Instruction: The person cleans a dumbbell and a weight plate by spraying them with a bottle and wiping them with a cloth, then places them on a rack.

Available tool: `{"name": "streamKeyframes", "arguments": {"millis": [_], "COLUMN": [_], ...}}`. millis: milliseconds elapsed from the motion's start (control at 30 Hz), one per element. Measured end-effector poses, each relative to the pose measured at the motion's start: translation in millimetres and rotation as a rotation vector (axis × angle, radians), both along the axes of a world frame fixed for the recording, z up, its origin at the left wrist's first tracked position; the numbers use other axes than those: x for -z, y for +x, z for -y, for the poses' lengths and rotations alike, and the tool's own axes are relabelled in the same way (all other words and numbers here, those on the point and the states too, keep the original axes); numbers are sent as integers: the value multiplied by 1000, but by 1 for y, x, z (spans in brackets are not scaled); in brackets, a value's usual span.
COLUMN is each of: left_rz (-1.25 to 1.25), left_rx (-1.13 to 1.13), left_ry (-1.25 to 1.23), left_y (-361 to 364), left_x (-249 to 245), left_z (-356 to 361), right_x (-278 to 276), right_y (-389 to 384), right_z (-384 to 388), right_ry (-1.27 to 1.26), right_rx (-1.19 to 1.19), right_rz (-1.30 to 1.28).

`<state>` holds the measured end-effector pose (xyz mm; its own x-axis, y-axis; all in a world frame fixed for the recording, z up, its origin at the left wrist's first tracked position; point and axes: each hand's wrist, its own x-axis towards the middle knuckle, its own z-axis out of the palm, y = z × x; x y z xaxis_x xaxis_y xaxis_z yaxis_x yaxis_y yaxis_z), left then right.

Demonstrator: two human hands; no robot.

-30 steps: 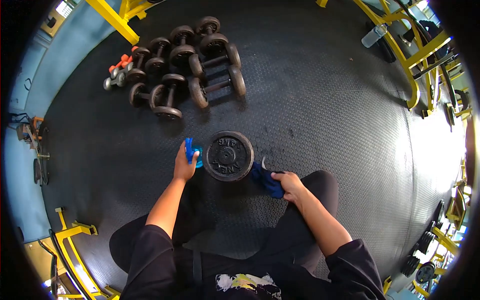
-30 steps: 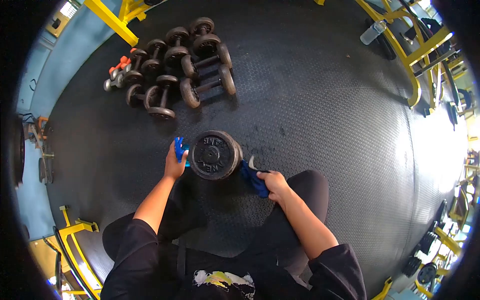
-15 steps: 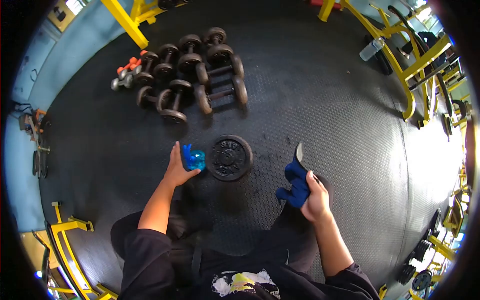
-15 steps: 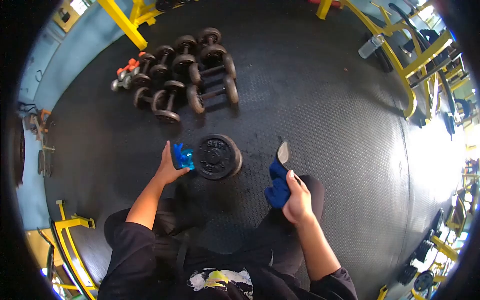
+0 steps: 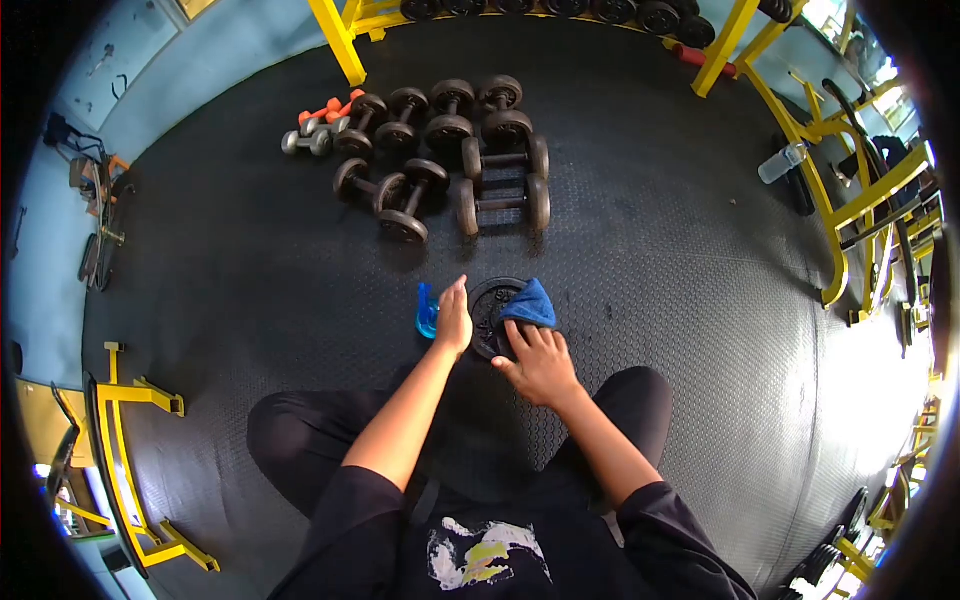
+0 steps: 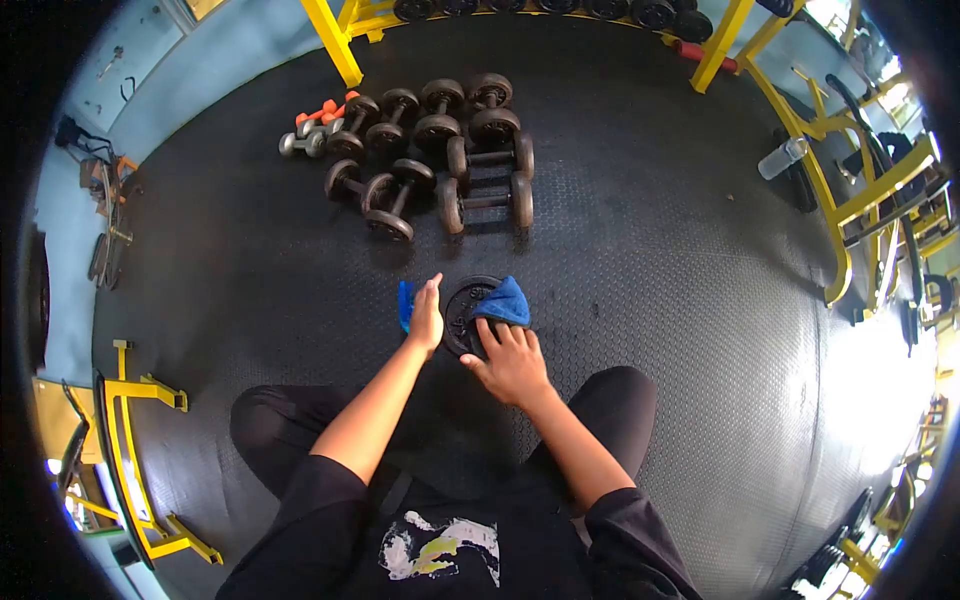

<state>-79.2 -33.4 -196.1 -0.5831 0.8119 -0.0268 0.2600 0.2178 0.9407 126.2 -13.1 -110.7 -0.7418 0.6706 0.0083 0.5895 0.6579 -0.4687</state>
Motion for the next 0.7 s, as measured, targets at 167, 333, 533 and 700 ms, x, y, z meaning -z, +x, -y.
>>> {"name": "streamKeyframes", "arguments": {"millis": [167,333,533,700], "left_rz": [605,725,955,1148], "left_rx": [-140,-190,-274,-289], "left_ry": [-170,-24,-4,-15], "left_y": [9,12,5,7], "left_x": [5,16,41,4], "left_z": [-6,-7,-9,-10], "right_x": [9,15,22,21], "right_y": [-10,-49,-64,-58], "right_z": [-32,-40,-33,-4], "right_ry": [143,227,218,146], "right_rx": [-68,-21,-111,-264], "right_rz": [240,215,205,128]}}
